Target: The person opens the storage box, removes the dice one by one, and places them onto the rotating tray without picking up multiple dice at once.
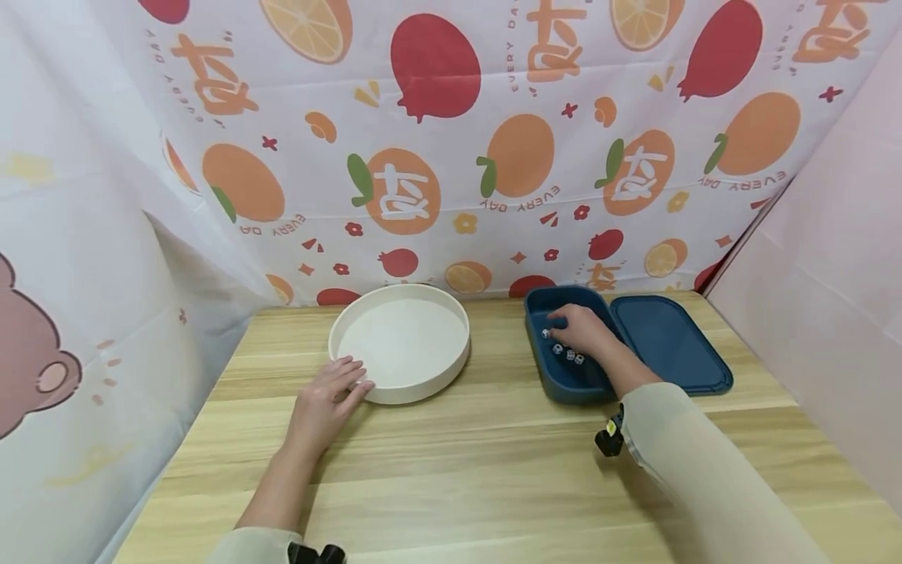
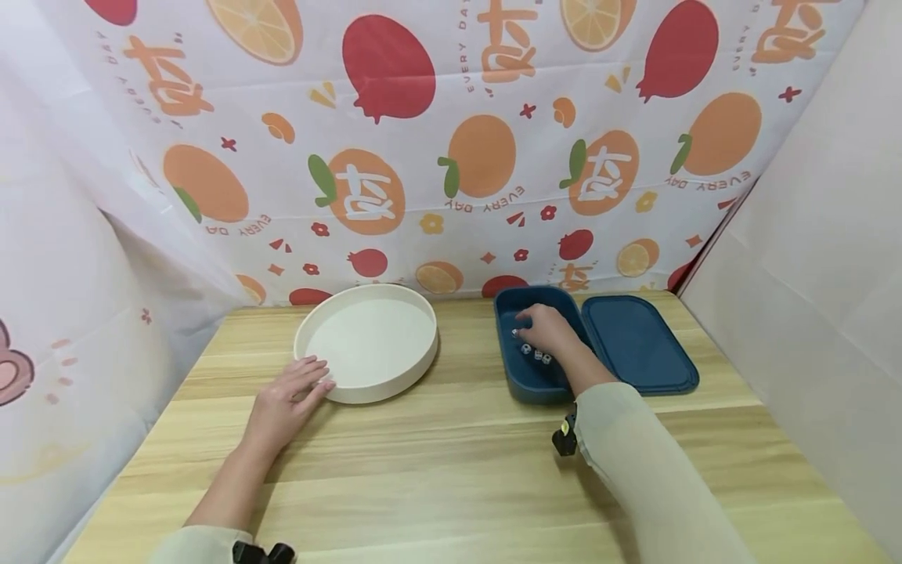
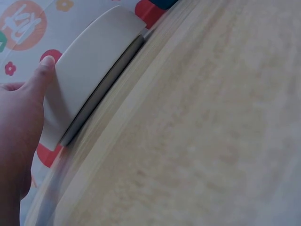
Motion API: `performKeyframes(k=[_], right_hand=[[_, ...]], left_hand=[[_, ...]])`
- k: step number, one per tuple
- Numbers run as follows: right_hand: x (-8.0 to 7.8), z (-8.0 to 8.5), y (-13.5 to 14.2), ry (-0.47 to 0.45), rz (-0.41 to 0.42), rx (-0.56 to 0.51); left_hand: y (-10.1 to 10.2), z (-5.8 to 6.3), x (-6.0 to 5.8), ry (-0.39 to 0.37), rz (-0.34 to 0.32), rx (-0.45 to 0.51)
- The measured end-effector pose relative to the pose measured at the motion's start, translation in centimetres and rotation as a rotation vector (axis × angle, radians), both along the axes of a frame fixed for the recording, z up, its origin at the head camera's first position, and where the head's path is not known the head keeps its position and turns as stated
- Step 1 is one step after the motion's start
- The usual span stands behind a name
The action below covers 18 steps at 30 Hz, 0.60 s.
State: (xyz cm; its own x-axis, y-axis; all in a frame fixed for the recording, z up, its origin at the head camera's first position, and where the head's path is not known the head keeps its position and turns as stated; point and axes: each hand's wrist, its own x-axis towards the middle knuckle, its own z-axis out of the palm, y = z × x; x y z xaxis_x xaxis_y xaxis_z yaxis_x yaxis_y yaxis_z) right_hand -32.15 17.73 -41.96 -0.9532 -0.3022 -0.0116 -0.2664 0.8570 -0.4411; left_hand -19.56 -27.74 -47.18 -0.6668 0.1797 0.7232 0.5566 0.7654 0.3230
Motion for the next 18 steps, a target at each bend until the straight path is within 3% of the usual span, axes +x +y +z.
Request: performKeyframes(k=[3,9,18], right_hand=[[-0.8,-0.6,-0.3,-0.042,-0.004,0.01],[-0.8,-1.6,-0.7,-0.064,0.027,0.036],[-0.9,-1.9,-1.1,-0.023,0.019,0.067]], left_hand=[[-0.1,0.2,0.0,-0.004,0.001,-0.001],[0.0,0.3,0.2,-0.014,0.007,0.004],[-0.1,0.2,0.0,-0.012,-0.005,0.012]])
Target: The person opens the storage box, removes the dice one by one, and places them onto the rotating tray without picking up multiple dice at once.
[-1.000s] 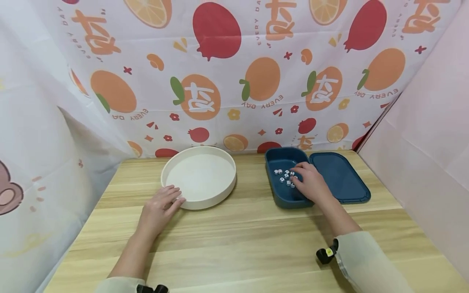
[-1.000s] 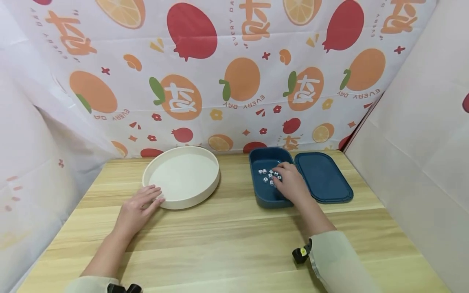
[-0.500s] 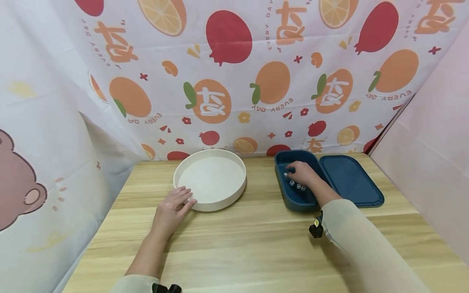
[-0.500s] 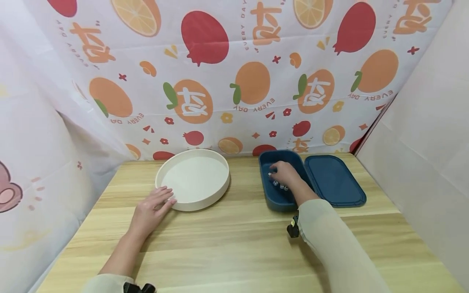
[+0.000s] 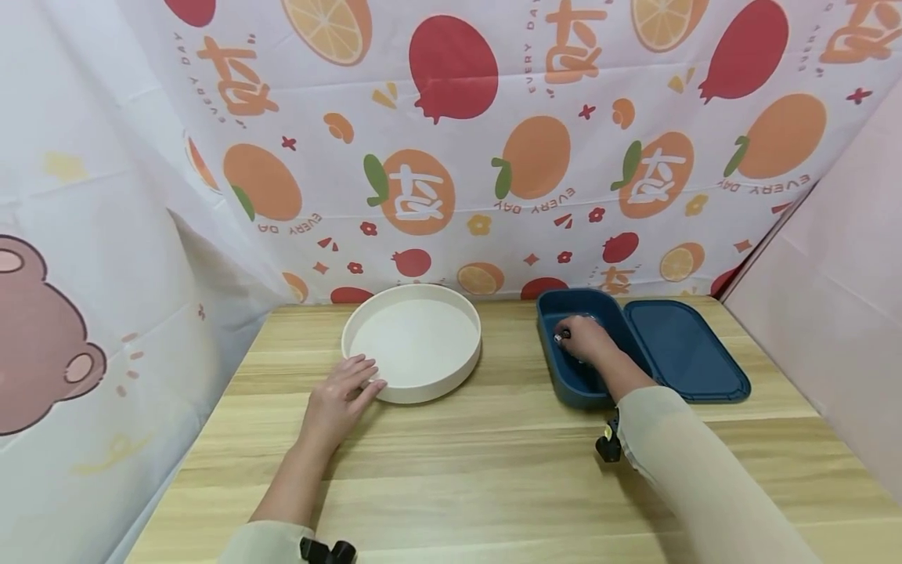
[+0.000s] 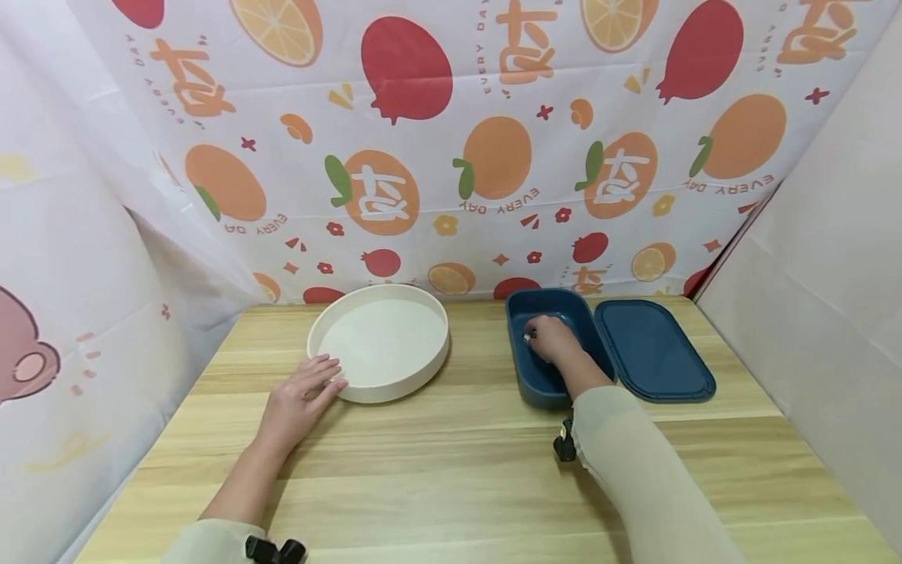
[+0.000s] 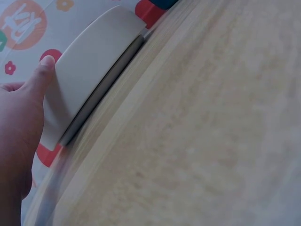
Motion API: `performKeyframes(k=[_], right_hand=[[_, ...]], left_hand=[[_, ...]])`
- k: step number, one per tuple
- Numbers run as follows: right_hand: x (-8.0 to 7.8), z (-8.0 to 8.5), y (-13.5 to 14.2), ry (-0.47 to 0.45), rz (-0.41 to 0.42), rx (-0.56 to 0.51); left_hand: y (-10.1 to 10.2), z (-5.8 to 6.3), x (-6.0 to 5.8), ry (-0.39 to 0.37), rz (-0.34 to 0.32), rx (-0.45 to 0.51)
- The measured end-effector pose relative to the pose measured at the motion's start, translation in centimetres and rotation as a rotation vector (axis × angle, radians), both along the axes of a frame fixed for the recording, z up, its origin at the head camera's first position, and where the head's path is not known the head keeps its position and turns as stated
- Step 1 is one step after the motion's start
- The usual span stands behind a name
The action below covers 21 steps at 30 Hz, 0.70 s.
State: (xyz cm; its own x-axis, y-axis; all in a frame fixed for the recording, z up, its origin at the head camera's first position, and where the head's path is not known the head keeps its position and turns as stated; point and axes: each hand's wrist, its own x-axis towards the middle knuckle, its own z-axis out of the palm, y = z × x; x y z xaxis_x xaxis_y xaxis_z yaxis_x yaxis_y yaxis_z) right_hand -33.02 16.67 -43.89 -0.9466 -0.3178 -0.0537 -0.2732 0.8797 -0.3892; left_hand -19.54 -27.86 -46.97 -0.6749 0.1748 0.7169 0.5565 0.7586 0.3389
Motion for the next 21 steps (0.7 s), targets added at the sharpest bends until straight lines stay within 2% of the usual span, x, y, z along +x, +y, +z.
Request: performKeyframes(k=[8,12,21], right_hand=[[0.1,0.1,0.3,-0.003,-0.046,-0.032],[0.3,0.5,0.3,0.023,-0.068,-0.062],[0.9,2.1,-0.3,0.169,-0.068,-0.167]], left_hand=[[0.2,0.2,-0.1,0.016,0.009,-0.028],[0.4,0.3,0.0,0.029,0.019,-0.047],[1.0,0.1,-0.2,0.123,0.02,-0.052]])
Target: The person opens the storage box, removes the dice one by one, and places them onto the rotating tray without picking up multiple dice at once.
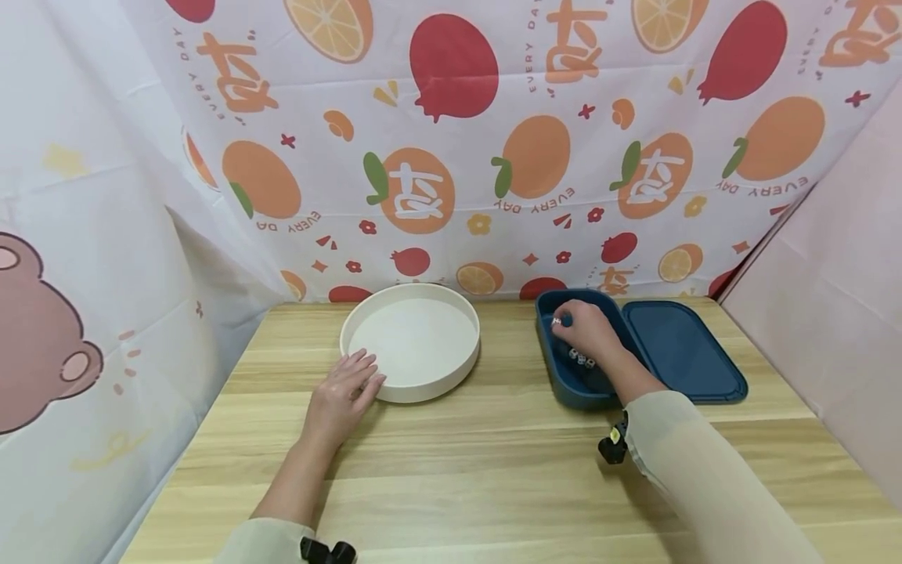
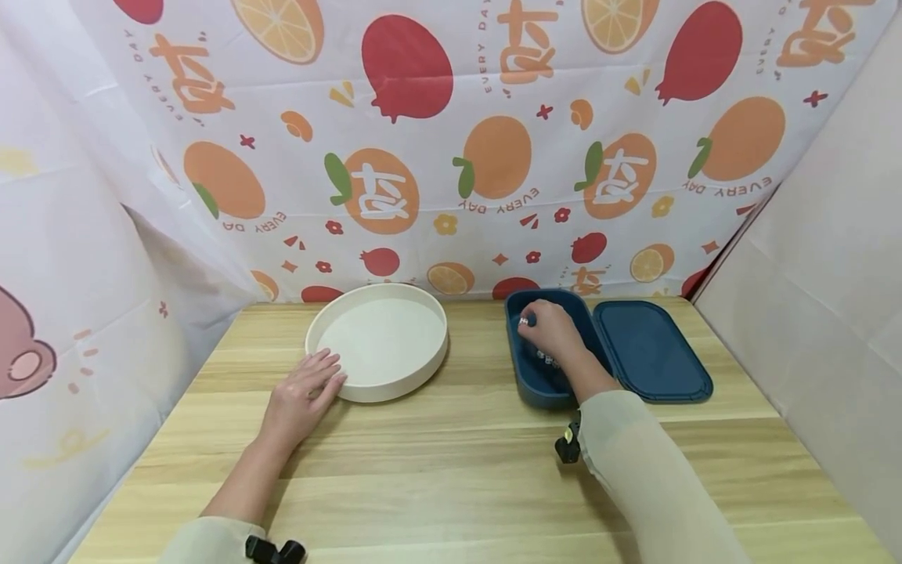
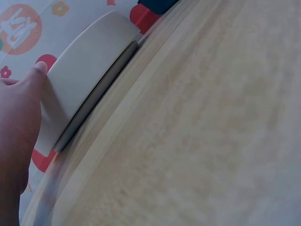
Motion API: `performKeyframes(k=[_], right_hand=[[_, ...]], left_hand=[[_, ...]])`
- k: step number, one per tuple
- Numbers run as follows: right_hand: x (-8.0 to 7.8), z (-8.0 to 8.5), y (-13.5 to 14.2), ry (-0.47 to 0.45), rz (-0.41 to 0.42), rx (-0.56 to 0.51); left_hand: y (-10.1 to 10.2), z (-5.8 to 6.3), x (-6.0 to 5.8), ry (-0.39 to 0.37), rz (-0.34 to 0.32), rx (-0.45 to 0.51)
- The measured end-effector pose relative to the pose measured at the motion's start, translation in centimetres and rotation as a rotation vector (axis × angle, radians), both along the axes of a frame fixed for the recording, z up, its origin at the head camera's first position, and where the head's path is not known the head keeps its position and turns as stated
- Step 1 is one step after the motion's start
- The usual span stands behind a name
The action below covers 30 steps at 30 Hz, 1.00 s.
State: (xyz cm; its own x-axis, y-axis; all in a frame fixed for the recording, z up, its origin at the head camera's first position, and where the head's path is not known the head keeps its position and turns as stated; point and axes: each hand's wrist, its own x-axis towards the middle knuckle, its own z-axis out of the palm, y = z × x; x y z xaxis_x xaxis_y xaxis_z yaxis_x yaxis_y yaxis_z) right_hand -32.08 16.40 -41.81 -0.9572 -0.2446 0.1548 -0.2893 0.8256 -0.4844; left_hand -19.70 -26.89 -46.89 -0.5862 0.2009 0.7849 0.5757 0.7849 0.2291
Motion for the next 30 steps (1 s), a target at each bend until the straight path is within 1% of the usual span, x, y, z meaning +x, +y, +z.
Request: performKeyframes(k=[4,8,11,14,18,22,24,27,30], right_hand=[[0.6,1.0,-1.7,0.093,0.027,-0.08],[1.4,2.2,-4.0,0.195,0.08,-0.164],[2.0,3.0,-6.0,0.263,0.119,-0.234],[2.7,3.5,-7.8,0.291,0.143,-0.302],[3.2,3.3,-10.3,0.27,0.155,-0.356],[3.3,2.6,-12.8,0.207,0.17,-0.362],[3.3,2.2,-14.1,0.154,0.193,-0.364],[3.4,1.4,-16.1,0.051,0.231,-0.351],[3.3,0.8,-17.9,-0.026,0.278,-0.301]], left_hand=[[-0.2,0.0,0.1,0.009,0.003,0.006],[-0.3,0.1,0.2,0.011,0.003,0.013],[-0.3,0.3,0.1,0.021,-0.007,0.013],[-0.2,0.4,-0.2,0.012,-0.015,0.017],[-0.2,0.5,-0.4,-0.003,-0.008,0.007],[-0.2,0.5,-0.5,-0.001,-0.004,-0.004],[-0.1,0.5,-0.4,-0.004,-0.005,0.0],[0.0,0.4,-0.4,-0.003,-0.007,-0.002],[0.1,0.2,-0.3,-0.002,-0.013,0.004]])
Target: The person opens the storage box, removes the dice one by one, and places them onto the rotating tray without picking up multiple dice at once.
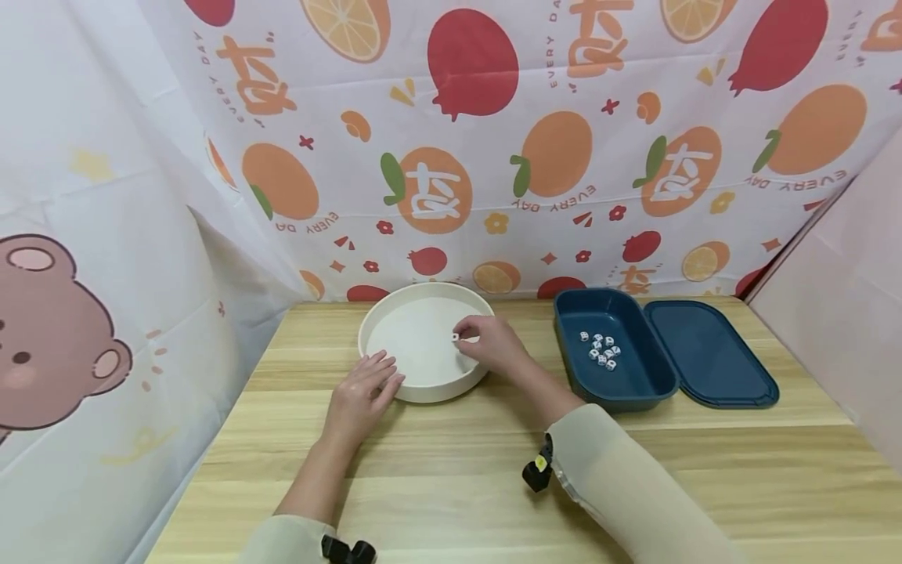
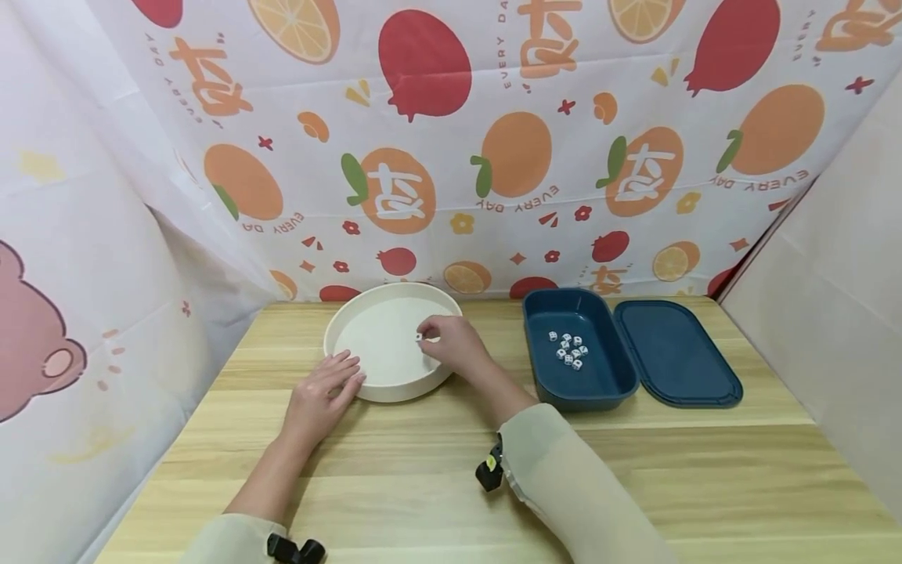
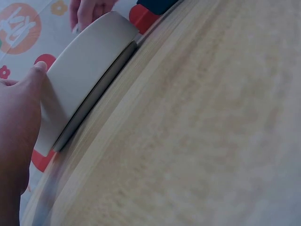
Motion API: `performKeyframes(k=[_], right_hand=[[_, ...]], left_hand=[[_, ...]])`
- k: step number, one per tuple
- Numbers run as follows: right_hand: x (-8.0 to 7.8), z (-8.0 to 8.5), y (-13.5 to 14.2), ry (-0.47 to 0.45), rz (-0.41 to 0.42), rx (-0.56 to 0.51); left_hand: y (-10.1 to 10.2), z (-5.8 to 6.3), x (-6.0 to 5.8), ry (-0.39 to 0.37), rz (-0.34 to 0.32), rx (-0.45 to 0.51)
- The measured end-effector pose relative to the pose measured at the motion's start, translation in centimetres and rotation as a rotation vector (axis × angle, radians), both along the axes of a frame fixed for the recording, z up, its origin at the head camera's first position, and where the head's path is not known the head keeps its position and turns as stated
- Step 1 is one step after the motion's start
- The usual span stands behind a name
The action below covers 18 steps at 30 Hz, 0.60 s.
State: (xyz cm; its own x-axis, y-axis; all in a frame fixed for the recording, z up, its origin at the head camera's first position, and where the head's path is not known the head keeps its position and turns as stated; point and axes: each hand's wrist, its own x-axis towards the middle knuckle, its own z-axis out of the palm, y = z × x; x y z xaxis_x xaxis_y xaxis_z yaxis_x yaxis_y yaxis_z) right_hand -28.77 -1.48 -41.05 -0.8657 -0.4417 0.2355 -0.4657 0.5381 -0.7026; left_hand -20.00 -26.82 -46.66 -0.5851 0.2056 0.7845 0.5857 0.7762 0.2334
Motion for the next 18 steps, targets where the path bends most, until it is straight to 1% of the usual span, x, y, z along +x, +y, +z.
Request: performKeyframes(k=[2,4,6,7,9,14,18], right_hand=[[0.0,-0.5,-0.9,-0.011,0.044,0.057],[-0.1,-0.9,-1.8,0.008,0.085,0.12],[-0.2,-1.1,-2.4,0.022,0.105,0.182],[-0.3,-1.2,-2.7,0.026,0.105,0.21],[-0.3,-1.2,-3.1,0.006,0.085,0.254],[-0.5,-1.2,-3.7,-0.076,0.03,0.332],[-0.6,-1.3,-4.1,-0.106,0.026,0.382]], left_hand=[[0.2,-0.1,0.1,-0.002,-0.001,0.005],[0.3,-0.2,0.1,-0.009,-0.001,0.01],[0.4,-0.2,0.2,-0.016,0.0,0.012],[0.4,-0.2,0.2,-0.019,0.0,0.011],[0.5,-0.1,0.2,-0.025,0.001,0.012],[0.3,0.0,0.0,-0.015,0.006,0.011],[0.1,-0.1,0.0,-0.018,0.012,0.001]])
